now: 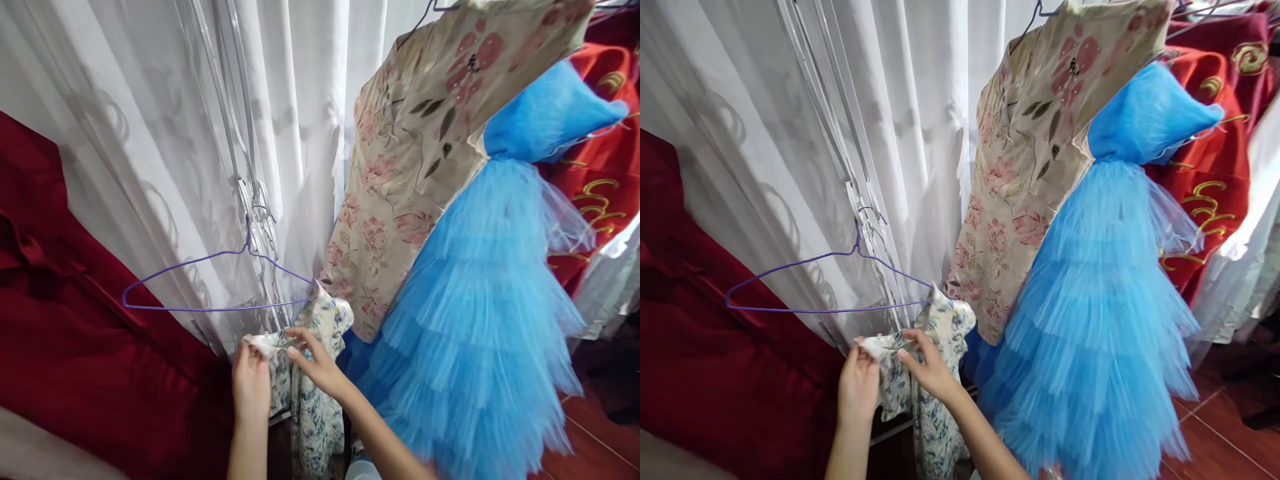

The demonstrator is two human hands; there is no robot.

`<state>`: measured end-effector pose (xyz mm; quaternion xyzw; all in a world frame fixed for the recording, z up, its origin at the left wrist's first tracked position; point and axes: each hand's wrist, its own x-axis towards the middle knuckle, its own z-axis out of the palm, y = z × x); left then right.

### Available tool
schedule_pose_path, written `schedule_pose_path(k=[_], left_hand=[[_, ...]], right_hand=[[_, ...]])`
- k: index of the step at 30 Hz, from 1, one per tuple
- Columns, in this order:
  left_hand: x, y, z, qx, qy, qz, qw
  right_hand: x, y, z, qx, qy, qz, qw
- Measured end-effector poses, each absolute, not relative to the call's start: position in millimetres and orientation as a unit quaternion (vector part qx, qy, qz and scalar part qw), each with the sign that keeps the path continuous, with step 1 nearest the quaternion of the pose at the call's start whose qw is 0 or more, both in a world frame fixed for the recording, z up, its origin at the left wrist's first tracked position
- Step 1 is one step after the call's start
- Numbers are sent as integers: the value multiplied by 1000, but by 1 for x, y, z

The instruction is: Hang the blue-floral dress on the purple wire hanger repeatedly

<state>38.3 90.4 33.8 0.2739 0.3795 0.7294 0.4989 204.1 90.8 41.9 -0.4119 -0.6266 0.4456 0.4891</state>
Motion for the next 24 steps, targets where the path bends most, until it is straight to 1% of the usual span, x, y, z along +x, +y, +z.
schedule_pose_path(k=[2, 4, 7, 9, 11, 14, 15, 16, 18, 20, 22, 24], left_hand=[[70, 81, 34, 366, 435, 700, 433], [91, 77, 38, 480, 471, 638, 376], [105, 82, 46, 577, 458, 561, 378], [104, 89, 53, 590, 443, 538, 407], [100, 94, 56, 583, 418, 510, 474], [91, 91, 48, 542, 371, 421, 626], [89, 87, 42, 535, 366, 383, 658], [88, 83, 36, 540, 375, 347, 669], [89, 73, 23, 583, 435, 280, 627], [94, 66, 15, 621, 512, 245, 541], [97, 65, 18, 630, 554, 288, 461], [94, 67, 31, 636, 548, 359, 408]], right_hand=[[218, 80, 49, -366, -628, 513, 456], [230, 72, 55, -341, -627, 560, 421], [244, 73, 53, -363, -625, 578, 379], [251, 77, 47, -411, -599, 581, 368], [260, 80, 45, -440, -571, 583, 374], [287, 85, 60, -396, -571, 613, 376], [299, 88, 69, -376, -579, 620, 373], [312, 93, 81, -359, -590, 619, 373], [339, 106, 105, -345, -619, 583, 397], [361, 128, 128, -350, -640, 531, 432], [372, 157, 148, -364, -644, 481, 470], [369, 189, 165, -369, -631, 441, 521]])
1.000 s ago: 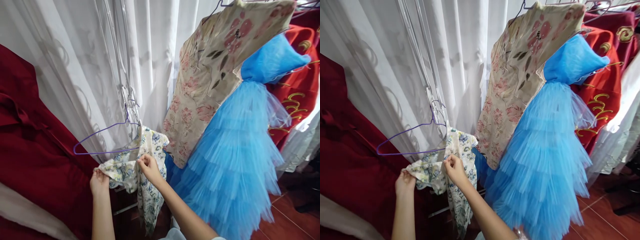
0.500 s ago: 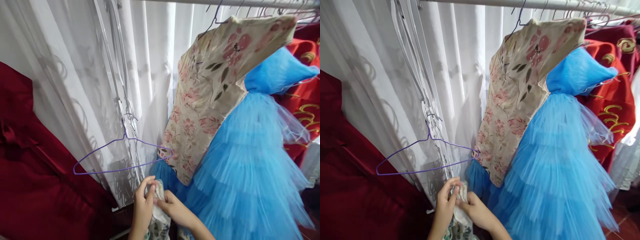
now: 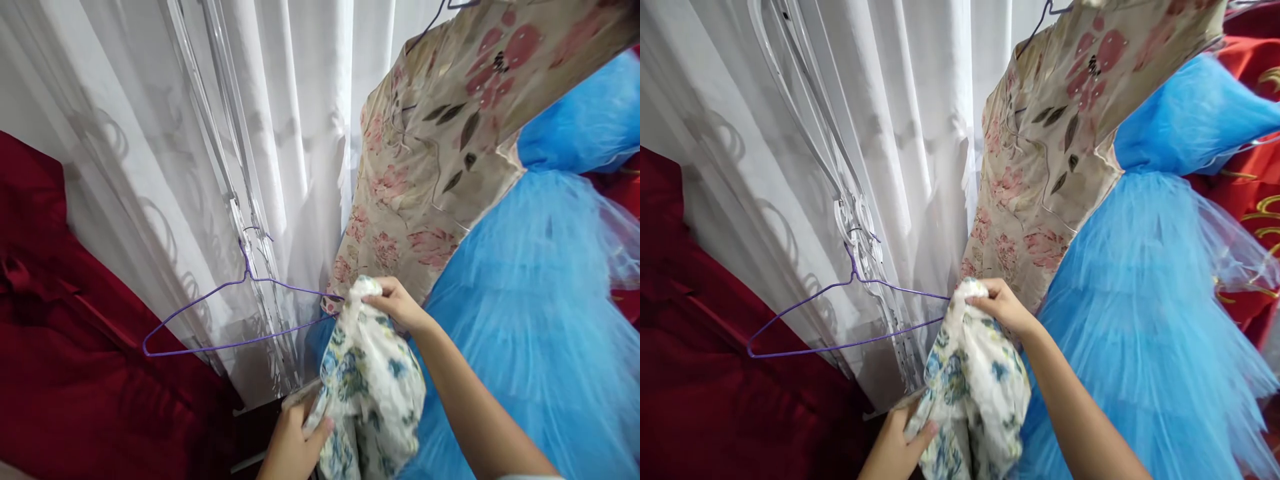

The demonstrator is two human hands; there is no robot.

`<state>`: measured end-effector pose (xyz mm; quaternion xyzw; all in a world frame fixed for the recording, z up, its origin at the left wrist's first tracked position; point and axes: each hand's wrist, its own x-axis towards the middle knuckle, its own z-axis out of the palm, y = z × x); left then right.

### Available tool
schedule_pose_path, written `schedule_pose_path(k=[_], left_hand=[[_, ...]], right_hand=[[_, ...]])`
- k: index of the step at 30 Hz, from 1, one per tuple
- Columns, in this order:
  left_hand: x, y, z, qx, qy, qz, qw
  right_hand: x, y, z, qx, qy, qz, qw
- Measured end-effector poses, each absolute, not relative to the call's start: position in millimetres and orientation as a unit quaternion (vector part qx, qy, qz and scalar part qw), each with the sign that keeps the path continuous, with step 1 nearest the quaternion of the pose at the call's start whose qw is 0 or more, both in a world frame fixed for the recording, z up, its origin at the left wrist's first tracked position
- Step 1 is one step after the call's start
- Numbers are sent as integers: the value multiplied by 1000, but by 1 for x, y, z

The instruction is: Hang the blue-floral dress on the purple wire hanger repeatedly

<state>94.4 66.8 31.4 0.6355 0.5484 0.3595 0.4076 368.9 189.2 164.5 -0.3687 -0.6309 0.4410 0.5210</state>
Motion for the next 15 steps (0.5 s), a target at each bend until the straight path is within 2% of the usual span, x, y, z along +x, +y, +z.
schedule_pose_path(k=[2, 3, 6, 9, 15], left_hand=[[85, 67, 55, 654, 528, 407, 358], [78, 66, 68, 663, 524, 421, 329], [53, 62, 106, 667, 540, 458, 233], [20, 62, 127, 654, 570, 462, 183], [-81, 84, 125, 659, 589, 442, 154]], right_hand=[[353, 220, 178, -362, -618, 430, 550], [341, 233, 182, -358, -620, 444, 538], [304, 254, 190, -332, -647, 538, 426], [284, 254, 192, -271, -670, 611, 323], [296, 246, 203, -269, -624, 662, 316]])
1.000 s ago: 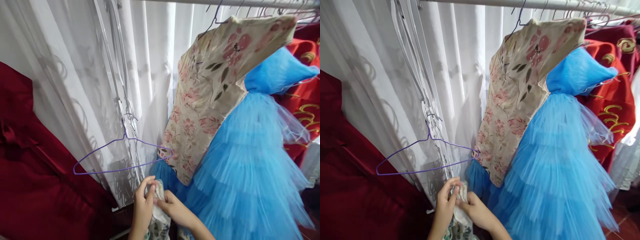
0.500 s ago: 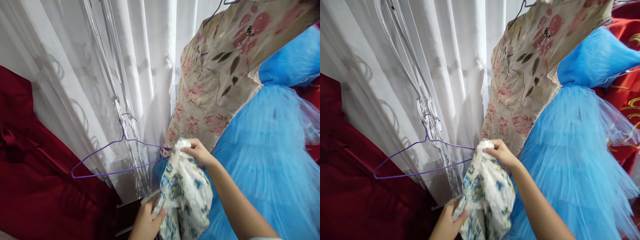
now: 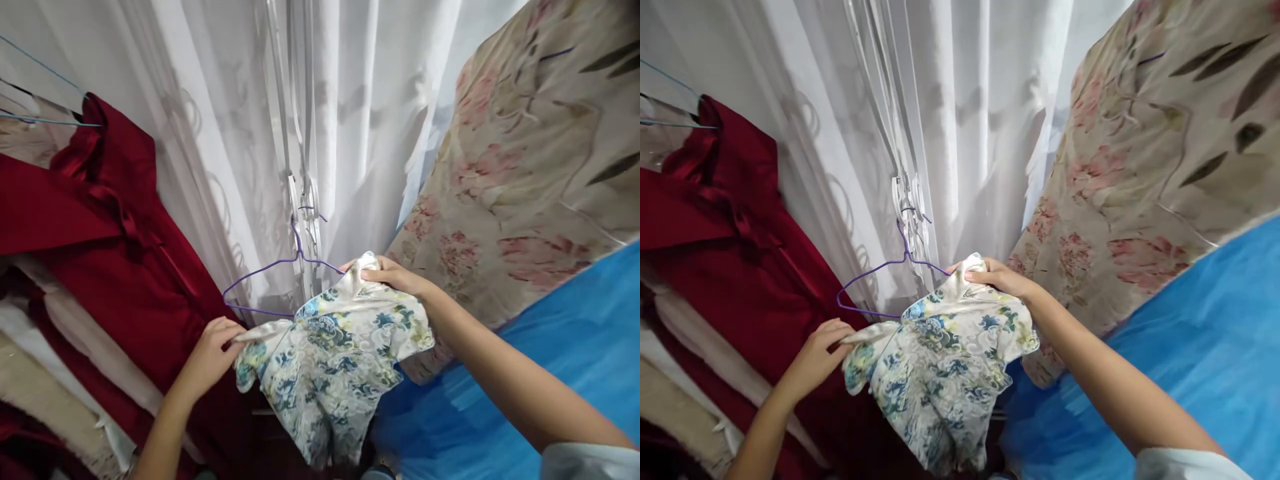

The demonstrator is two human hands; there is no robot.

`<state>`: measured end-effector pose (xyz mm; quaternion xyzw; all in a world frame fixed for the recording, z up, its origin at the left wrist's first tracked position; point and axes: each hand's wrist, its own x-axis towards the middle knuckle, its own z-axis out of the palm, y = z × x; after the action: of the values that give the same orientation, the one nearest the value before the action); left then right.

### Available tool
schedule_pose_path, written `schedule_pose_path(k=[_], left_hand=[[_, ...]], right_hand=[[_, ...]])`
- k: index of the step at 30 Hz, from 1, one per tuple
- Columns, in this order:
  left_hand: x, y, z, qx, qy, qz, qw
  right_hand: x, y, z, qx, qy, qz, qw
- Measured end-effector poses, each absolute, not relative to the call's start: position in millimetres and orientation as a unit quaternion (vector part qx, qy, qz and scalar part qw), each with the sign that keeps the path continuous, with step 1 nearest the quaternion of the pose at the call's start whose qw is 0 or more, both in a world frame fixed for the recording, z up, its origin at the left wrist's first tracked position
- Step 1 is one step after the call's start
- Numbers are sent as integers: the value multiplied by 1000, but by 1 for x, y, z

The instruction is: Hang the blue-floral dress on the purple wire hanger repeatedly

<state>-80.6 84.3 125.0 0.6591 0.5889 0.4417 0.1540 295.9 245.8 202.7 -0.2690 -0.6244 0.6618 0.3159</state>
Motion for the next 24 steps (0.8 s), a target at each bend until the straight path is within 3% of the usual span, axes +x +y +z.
schedule_pose_path(k=[5, 9, 13, 15, 20, 24], left_hand=[[-145, 111, 135, 684, 608, 397, 66], [-136, 133, 174, 677, 580, 452, -34], [-88, 143, 196, 686, 503, 519, 78], [-71, 140, 194, 698, 500, 507, 79], [-70, 127, 178, 629, 618, 465, -85], [-61, 123, 193, 667, 596, 445, -48]], right_hand=[[297, 241, 205, -239, -622, 685, 294], [293, 237, 205, -239, -623, 680, 304], [289, 228, 199, -286, -607, 664, 331], [290, 218, 189, -305, -584, 654, 371], [307, 181, 144, -356, -510, 588, 516], [315, 170, 144, -404, -532, 422, 612]])
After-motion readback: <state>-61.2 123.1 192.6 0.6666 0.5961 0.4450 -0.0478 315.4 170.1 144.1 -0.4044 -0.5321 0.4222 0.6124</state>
